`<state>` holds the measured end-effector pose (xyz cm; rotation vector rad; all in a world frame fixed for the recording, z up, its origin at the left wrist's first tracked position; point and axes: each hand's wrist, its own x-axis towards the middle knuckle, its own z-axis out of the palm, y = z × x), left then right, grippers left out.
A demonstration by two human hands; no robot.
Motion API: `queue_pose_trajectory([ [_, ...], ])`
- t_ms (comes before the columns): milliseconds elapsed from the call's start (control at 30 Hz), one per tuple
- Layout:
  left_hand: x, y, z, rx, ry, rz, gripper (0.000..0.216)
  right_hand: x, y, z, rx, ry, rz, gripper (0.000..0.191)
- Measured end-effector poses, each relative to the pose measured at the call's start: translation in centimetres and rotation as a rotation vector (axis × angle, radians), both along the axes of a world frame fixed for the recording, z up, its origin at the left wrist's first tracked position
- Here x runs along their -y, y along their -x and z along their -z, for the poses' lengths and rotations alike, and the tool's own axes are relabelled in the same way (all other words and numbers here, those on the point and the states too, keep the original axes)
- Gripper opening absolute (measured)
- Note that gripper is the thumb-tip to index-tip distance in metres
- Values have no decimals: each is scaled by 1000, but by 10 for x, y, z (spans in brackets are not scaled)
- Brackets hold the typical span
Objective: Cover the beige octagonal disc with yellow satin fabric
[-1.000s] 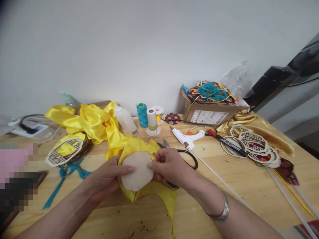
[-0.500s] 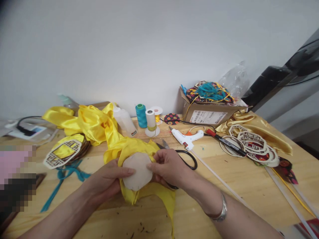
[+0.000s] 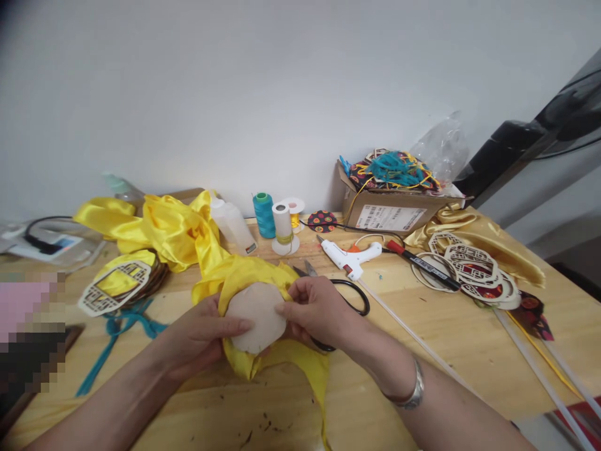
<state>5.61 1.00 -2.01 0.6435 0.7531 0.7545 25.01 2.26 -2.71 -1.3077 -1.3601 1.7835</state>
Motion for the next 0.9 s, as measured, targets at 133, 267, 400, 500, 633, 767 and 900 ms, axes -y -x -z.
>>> queue_pose_trajectory([
  [133,0,0,0,-22,-7,-22,37,-1,1,-1,7,-19,10,27],
  [267,2,2,-3,-24,-21,-11,36,-4,1,-3,10,-43,-9,28],
  [400,0,1,-4,-38,-28,-37,37,-5,2,-5,38,-38,-3,26],
  [500,-1,1,-3,-45,-8,-64,37,-7,5,-7,85,-44,-5,24],
  [633,-1,1,-3,-51,12,-74,38,-10,9,-14,196,-80,-31,21],
  [767,-1,3,-4,-49,20,-85,34,-4,-2,-27,384,-199,-5,18],
  [900,-1,5,-6,-62,40,-149,28,22,-26,-33,664,-434,140,14],
])
